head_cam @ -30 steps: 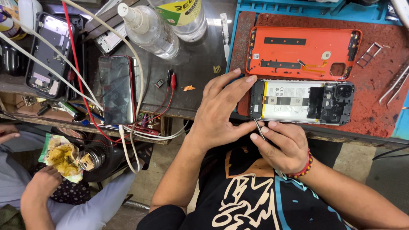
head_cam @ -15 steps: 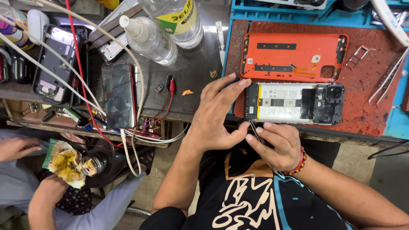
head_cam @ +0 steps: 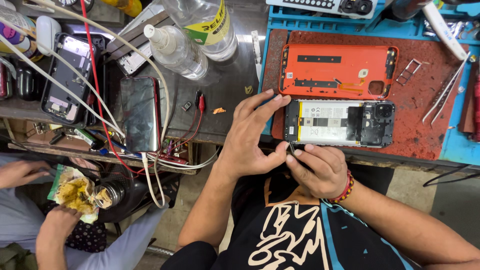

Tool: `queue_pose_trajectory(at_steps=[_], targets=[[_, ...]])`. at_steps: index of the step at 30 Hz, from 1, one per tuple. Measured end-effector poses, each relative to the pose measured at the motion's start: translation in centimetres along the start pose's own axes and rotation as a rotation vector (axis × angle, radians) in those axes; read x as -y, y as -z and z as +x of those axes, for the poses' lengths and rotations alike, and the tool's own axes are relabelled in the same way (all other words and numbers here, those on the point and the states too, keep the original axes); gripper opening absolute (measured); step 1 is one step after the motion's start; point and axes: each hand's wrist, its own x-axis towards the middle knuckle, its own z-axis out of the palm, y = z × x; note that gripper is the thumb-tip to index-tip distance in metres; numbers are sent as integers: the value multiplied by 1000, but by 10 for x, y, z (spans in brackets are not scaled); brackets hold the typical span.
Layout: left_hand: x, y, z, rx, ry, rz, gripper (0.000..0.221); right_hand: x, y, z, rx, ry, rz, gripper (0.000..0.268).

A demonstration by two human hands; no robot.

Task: The person uses a screwdriver and a tool to work on the internal components of a mobile phone on a repair bench.

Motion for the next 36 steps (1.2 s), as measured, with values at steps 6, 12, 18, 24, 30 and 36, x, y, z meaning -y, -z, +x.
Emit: queue_pose_trajectory(at_steps=[6,12,18,24,30,36], targets=[[-1,0,-1,5,0,16,77,3,7,8,22,-43,28,33],[-4,2,2,18,-15,11,72,2,22,23,9,-127,160,32],[-12,11,9,125,-47,116,55,-6,28,28,29,-96,150,32],[-14,29,26,311,-215,172,43,-8,20,23,35,9,53,31],[-23,39,49,442,-332,244,32,-6,20,23,32,8,20,28],[-35,39,69,510,-357,296,22,-6,21,22,28,-10,31,29]])
